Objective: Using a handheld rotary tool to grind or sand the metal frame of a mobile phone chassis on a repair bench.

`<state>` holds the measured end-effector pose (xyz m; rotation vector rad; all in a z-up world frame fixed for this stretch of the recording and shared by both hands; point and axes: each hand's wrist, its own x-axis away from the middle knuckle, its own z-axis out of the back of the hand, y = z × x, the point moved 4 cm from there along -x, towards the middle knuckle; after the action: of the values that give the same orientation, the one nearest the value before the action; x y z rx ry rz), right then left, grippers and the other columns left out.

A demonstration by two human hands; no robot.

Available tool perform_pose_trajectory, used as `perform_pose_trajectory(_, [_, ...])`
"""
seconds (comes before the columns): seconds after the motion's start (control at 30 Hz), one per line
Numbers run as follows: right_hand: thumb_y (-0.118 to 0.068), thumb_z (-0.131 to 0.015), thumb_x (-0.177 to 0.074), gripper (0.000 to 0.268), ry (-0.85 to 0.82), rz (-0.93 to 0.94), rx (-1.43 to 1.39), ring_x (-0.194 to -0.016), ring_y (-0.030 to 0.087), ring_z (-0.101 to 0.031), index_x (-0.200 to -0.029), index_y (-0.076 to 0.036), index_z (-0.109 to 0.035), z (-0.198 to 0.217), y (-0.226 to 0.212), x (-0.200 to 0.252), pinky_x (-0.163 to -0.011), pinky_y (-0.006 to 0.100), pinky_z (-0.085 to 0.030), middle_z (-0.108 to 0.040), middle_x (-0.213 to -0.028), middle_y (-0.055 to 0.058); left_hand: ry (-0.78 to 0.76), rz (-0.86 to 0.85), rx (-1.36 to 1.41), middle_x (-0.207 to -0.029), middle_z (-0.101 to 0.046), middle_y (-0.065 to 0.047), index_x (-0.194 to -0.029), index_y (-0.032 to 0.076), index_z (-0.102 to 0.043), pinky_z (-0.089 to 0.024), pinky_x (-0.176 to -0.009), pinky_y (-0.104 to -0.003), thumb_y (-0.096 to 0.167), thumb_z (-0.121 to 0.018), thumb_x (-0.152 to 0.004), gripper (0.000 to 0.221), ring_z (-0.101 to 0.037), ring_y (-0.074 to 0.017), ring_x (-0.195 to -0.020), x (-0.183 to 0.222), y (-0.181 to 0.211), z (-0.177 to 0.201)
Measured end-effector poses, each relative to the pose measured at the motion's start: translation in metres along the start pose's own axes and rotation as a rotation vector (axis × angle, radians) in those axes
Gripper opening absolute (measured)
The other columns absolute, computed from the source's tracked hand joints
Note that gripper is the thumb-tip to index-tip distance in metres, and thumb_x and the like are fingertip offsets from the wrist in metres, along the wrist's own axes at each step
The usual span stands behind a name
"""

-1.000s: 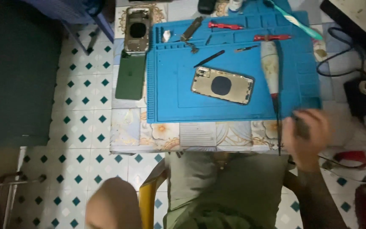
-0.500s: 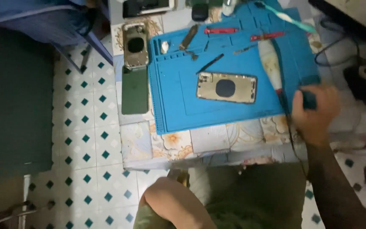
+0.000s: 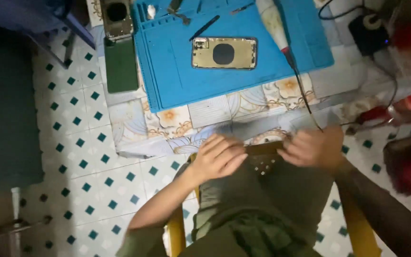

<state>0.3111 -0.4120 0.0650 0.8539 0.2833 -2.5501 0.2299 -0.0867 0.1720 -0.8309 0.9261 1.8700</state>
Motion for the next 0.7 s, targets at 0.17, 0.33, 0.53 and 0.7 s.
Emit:
perform_pose_trajectory(0.17, [-0.015, -0.066, -0.086, 0.041, -0.602, 0.637, 0.143, -0.108, 0.033, -0.064, -0.126, -0.021, -0.066, 0.062, 0.02, -0.004, -0.098, 0.051, -0.049, -0.066, -0.123, 0.011, -0.771, 0.298, -0.144, -0.152, -0.05, -0.028, -0.141, 0.001, -0.058, -0.04, -0.113, -0.057, 0.041, -0.078, -0.085, 0.071, -0.05, -0.0474, -0.137, 0.093, -0.036, -0.076])
perform_pose_trajectory(0.33, [-0.038, -0.061, -0.097, 0.037, -0.929, -0.215, -0.191, -0.104, 0.027, -0.072, -0.122, -0.014, -0.073, 0.095, 0.017, -0.094, -0.097, 0.044, -0.052, -0.075, -0.117, 0.011, -1.057, 0.574, -0.383, -0.11, -0.07, -0.016, -0.144, 0.006, -0.046, -0.06, -0.065, -0.051, 0.021, -0.069, -0.088, 0.063, -0.075, -0.0389, -0.085, 0.129, -0.1, -0.136])
perform_pose_trajectory(0.53, [-0.022, -0.064, -0.11, 0.019, -0.585, 0.012, -0.225, -0.045, 0.015, -0.059, -0.108, -0.006, -0.074, 0.089, -0.001, -0.158, -0.043, 0.027, -0.05, -0.071, -0.071, 0.007, -0.585, 0.605, 0.397, -0.099, -0.08, -0.012, -0.113, 0.006, -0.071, -0.069, -0.069, -0.026, -0.005, -0.062, -0.098, 0.021, -0.08, -0.0148, -0.072, -0.027, -0.038, -0.03])
perform_pose_trajectory(0.7, [-0.018, -0.07, -0.107, 0.015, -0.119, 0.248, -0.116, -0.084, 0.023, -0.066, -0.11, -0.004, -0.076, 0.049, -0.038, -0.212, -0.069, 0.034, -0.055, -0.074, -0.098, 0.009, -0.157, 0.376, -0.025, -0.086, -0.076, -0.007, -0.069, 0.011, -0.061, -0.065, -0.078, -0.035, 0.016, -0.07, -0.097, 0.029, -0.075, -0.0211, -0.088, -0.083, -0.107, 0.044])
